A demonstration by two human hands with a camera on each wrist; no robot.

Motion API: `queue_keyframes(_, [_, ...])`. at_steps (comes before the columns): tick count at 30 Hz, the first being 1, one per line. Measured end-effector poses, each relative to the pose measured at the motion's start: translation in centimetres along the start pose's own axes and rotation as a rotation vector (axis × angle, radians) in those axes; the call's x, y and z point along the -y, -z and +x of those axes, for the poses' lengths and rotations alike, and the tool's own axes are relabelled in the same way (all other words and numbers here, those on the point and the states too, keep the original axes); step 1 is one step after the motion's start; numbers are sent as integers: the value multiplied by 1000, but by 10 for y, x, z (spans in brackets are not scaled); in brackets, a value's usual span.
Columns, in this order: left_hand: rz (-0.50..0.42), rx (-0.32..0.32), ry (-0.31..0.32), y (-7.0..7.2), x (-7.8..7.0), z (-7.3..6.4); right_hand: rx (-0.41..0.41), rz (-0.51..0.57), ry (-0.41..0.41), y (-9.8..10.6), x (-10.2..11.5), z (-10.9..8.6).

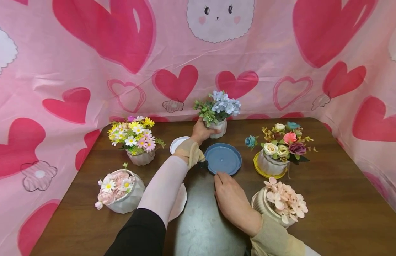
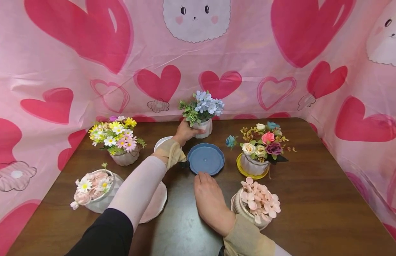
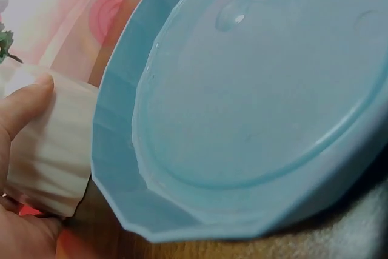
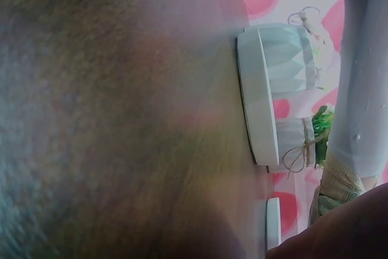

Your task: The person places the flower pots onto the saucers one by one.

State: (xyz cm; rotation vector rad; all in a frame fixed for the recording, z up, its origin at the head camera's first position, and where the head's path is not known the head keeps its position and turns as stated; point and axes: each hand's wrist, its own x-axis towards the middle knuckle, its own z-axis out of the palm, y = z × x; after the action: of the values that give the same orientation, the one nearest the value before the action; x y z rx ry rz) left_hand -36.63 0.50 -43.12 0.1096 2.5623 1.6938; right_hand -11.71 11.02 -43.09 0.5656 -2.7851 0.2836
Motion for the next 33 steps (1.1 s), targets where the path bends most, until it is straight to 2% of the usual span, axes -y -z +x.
queue_keyframes(7, [-33, 2, 0, 0, -2, -3, 3, 5, -2, -1, -1, -2])
queue_keyframes(13, [-11, -3, 14, 2, 1, -2, 17, 20, -7, -1, 0, -2])
queue_keyframes(33, [68, -64, -27, 2, 7, -2, 25, 32, 9, -1, -3, -2])
